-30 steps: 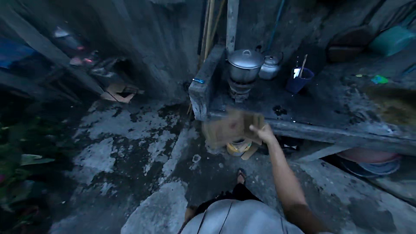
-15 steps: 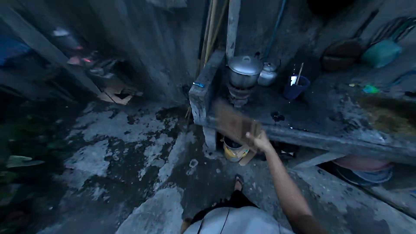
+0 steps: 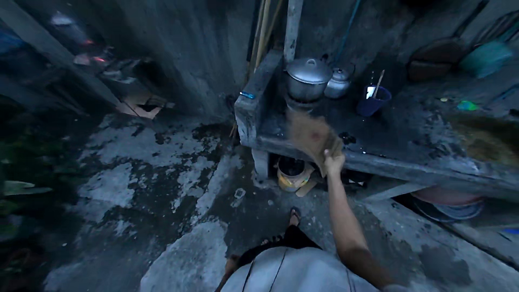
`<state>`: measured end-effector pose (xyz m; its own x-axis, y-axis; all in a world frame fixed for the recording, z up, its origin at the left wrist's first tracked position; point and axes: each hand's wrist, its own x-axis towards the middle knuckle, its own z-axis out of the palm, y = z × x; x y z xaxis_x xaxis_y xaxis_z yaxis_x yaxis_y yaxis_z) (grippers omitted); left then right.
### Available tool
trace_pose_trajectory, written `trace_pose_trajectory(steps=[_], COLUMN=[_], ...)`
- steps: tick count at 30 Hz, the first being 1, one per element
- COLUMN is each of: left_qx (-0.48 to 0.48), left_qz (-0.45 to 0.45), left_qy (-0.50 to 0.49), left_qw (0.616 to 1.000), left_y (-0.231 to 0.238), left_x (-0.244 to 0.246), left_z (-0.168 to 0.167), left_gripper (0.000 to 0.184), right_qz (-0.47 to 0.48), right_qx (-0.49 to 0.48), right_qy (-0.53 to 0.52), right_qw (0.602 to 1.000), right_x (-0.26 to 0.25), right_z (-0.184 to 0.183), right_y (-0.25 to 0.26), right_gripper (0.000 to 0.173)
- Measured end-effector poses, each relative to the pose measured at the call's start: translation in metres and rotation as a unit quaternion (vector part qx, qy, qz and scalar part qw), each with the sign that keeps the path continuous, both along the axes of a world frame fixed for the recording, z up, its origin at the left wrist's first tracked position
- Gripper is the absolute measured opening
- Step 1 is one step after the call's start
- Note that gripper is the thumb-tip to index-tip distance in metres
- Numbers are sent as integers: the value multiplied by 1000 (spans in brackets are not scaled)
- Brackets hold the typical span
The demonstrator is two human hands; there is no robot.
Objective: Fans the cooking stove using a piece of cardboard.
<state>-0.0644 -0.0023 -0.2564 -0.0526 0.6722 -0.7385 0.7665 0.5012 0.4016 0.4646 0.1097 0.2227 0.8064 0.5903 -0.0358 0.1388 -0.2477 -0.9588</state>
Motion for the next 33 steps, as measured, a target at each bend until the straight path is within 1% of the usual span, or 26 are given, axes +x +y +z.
trace_pose_trajectory(steps=[1, 2, 3, 5, 6, 7, 9, 10, 11, 12, 13, 15, 16, 17, 19, 20, 21, 22, 24, 25, 26, 27, 29, 30, 31, 33], left_qx=[-11, -17, -13, -23, -33, -20, 33, 29, -2, -23, -27, -34, -45, -46, -13, -7, -3, -4, -57, -35, -12, -7, -13, -21, -29, -34], left_qz=[0, 4, 13, 15, 7, -3, -9, -4, -4, -6, -1, -8, -16, -23, -24, -24, -20, -13, -19, -14, -10, -16, -40, -42, -39, -25], left_qy=[0, -1, -1, -19, -31, -36, -31, -28, -29, -33, -43, -59, -61, -56, -45, -44, -42, -42, -44, -35, -30, -27, -17, -15, -11, -7], left_qw=[1000, 1000, 1000, 999, 999, 999, 999, 999, 1000, 999, 999, 998, 997, 997, 999, 999, 999, 999, 997, 999, 999, 999, 999, 999, 999, 999], left_y=[-2, 1, 8, 12, 12, 11, 5, 3, 5, 10, 16, 19, 19, 21, 16, 11, 11, 17, 30, 28, 27, 29, 25, 20, 20, 28], left_x=[8, 17, 24, 27, 24, 19, 6, 6, 13, 19, 23, 28, 28, 25, 6, 1, 6, 15, 30, 32, 30, 24, 7, 8, 16, 31], left_z=[27, 51, 65, 73, 72, 57, 20, 23, 45, 65, 77, 90, 93, 81, 24, 10, 17, 41, 93, 91, 77, 56, 18, 22, 42, 85], left_gripper=[46, 44, 42, 41, 41, 41, 40, 40, 41, 41, 41, 39, 38, 38, 38, 40, 40, 40, 44, 41, 40, 39, 39, 38, 37, 35], right_qz=[-55, -25, 79, 321, 362, 321, 71, -44, -98, -73, 26, 278, 324, 290, 66, -31, -59, -8, 230, 318, 328, 259, 15, -69, -75, 129], right_qx=[-6, -20, -21, -47, -62, -54, 6, 34, 37, 22, 11, -26, -42, -39, -6, 5, -6, -19, -39, -51, -52, -37, -8, -7, -17, -24], right_qy=[-16, -27, -26, -3, 10, 30, 55, 47, 32, 19, 24, 30, 24, 21, 18, 10, 1, 3, 26, 20, 14, 12, 4, -9, -21, 4], right_qw=[998, 999, 996, 946, 930, 945, 996, 997, 994, 997, 999, 960, 945, 956, 998, 999, 998, 1000, 972, 946, 943, 965, 1000, 998, 997, 991], right_x=[3, -1, -9, -17, -17, -14, 1, 10, 13, 10, 1, -9, -9, -6, 6, 12, 14, 9, -5, -6, -5, -1, 13, 19, 18, -3], right_z=[-7, -3, 6, 22, 29, 31, 16, 4, -2, 0, 8, 18, 21, 22, 7, -7, -11, -6, 12, 18, 22, 22, 2, -11, -14, 4], right_y=[3, -2, -11, -26, -31, -31, -16, -5, 0, -3, -12, -31, -34, -32, -15, -5, -3, -9, -29, -35, -37, -35, -15, -7, -6, -23], right_gripper=[44, 44, 46, 42, 41, 41, 43, 44, 42, 41, 42, 46, 44, 40, 41, 42, 42, 43, 44, 44, 42, 40, 43, 43, 43, 43])
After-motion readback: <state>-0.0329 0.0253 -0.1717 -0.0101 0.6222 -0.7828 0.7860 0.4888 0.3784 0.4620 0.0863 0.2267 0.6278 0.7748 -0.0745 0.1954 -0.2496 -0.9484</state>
